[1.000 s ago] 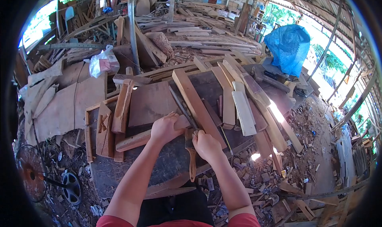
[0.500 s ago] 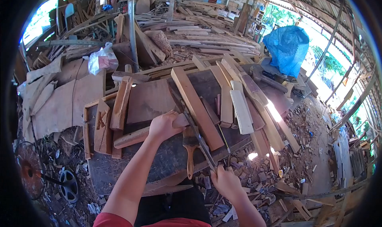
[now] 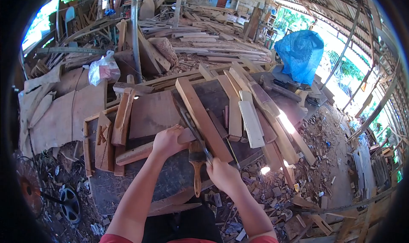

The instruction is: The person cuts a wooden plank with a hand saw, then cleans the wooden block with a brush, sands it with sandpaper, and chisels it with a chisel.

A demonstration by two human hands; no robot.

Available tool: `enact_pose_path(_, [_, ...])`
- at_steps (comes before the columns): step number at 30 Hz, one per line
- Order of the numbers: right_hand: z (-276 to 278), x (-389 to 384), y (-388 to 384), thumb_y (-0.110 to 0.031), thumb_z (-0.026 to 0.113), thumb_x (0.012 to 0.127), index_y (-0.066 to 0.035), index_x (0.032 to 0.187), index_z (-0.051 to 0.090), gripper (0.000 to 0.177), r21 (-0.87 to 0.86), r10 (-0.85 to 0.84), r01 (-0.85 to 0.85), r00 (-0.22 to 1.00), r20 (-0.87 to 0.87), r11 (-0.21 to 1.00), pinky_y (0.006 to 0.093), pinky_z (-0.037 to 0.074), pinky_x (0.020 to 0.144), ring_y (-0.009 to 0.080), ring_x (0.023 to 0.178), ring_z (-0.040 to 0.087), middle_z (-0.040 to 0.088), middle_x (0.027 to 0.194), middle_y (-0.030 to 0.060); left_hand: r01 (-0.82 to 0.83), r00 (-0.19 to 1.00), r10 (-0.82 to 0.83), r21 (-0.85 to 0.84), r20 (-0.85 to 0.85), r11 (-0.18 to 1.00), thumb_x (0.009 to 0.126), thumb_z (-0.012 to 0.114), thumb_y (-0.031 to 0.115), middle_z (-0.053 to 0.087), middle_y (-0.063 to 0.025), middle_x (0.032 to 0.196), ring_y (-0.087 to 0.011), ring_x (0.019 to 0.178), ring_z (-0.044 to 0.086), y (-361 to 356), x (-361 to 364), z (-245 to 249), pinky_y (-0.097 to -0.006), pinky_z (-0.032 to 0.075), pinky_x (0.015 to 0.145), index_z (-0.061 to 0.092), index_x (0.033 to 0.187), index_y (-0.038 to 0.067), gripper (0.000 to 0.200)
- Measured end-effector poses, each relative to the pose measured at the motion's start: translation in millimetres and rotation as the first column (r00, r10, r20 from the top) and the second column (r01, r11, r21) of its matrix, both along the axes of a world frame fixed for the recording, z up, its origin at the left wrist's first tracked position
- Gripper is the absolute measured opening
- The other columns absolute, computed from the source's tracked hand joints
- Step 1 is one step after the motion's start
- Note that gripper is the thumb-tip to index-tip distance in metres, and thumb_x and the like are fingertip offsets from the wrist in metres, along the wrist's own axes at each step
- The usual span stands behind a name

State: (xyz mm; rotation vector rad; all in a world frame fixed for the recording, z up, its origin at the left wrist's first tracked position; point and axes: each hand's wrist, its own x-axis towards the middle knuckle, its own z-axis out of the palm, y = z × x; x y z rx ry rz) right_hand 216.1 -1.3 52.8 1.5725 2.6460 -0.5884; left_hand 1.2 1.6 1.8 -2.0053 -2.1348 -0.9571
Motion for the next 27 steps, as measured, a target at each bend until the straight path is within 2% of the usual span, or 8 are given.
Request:
enact_pose_path(2, [-6,-23,16,-0.033,0.037,0.091,-0.001,0.092,0.052,0.035,0.047,0.024,-0.023,0.999,-0.035,0.999,0.0488,0.047,0.073,0.0391,0.083,0.060,0.062,0.084,0.0231,-0.026,0.998,0.035,-0.173,0.044,0.985,0.063,0.071,0.039,0.056,-0.0136,0.117,-0.0266,0.104,0.056,-5,4,12,-0.0343,0.046,0.086,0.059,0.108,0.005,0.057])
enact_pose_path(7, [-9,-61,44,-0.033,0.035,0.092,0.000,0.095,0.052,0.037,0.037,0.020,-0.018,0.998,-0.058,0.999,0.0471,0.047,0.078,0.0385,0.088,0.059,0.061,0.090,0.0232,-0.029,0.998,0.039,-0.189,0.048,0.982,0.062,0.071,0.038,0.056,-0.0119,0.117,-0.0261,0.104,0.056,-3,4,12,-0.0347,0.046,0.086,0.060,0.108,0.006,0.057])
enact_pose_path(12, [-15,-53,40,-0.032,0.036,0.091,0.000,0.095,0.051,0.035,0.054,0.024,-0.021,0.999,-0.047,0.998,0.0470,0.047,0.077,0.0382,0.088,0.060,0.062,0.089,0.0230,-0.004,0.997,0.017,-0.177,0.069,0.984,0.062,0.071,0.037,0.056,-0.0111,0.117,-0.0259,0.103,0.056,0,2,4,-0.0346,0.046,0.086,0.059,0.108,0.007,0.057])
enact_pose_path(14, [-17,-51,38,-0.032,0.036,0.091,0.000,0.095,0.050,0.035,0.050,0.027,-0.025,0.999,-0.041,0.998,0.0469,0.048,0.077,0.0381,0.087,0.060,0.062,0.088,0.0230,-0.007,1.000,0.008,-0.130,0.002,0.992,0.063,0.071,0.039,0.056,-0.0106,0.117,-0.0255,0.103,0.056,0,1,-2,-0.0343,0.046,0.086,0.059,0.109,0.007,0.057])
enact_pose_path(18, [-19,-52,34,-0.033,0.037,0.091,0.001,0.093,0.049,0.035,0.055,0.010,-0.006,0.997,-0.074,0.998,0.0479,0.046,0.076,0.0408,0.085,0.058,0.061,0.087,0.0243,0.002,0.999,0.007,-0.225,0.040,0.974,0.063,0.071,0.041,0.056,-0.0105,0.118,-0.0253,0.103,0.056,-4,2,10,-0.0340,0.046,0.086,0.059,0.110,0.007,0.059])
enact_pose_path(20, [-19,-53,34,-0.032,0.037,0.091,0.001,0.093,0.049,0.035,0.057,0.002,0.002,0.997,-0.076,0.998,0.0478,0.046,0.076,0.0408,0.085,0.058,0.061,0.086,0.0242,-0.014,1.000,0.015,-0.161,0.003,0.987,0.064,0.070,0.042,0.056,-0.0107,0.118,-0.0253,0.104,0.056,-1,1,1,-0.0339,0.046,0.086,0.059,0.110,0.007,0.059])
enact_pose_path(27, [-25,-42,25,-0.032,0.037,0.091,0.000,0.093,0.049,0.034,0.098,0.007,-0.001,0.998,-0.058,0.995,0.0481,0.047,0.073,0.0389,0.082,0.061,0.062,0.083,0.0228,-0.015,1.000,0.012,-0.157,-0.018,0.988,0.065,0.070,0.042,0.056,-0.0120,0.118,-0.0235,0.103,0.057,-3,1,3,-0.0329,0.048,0.084,0.059,0.107,0.006,0.056])
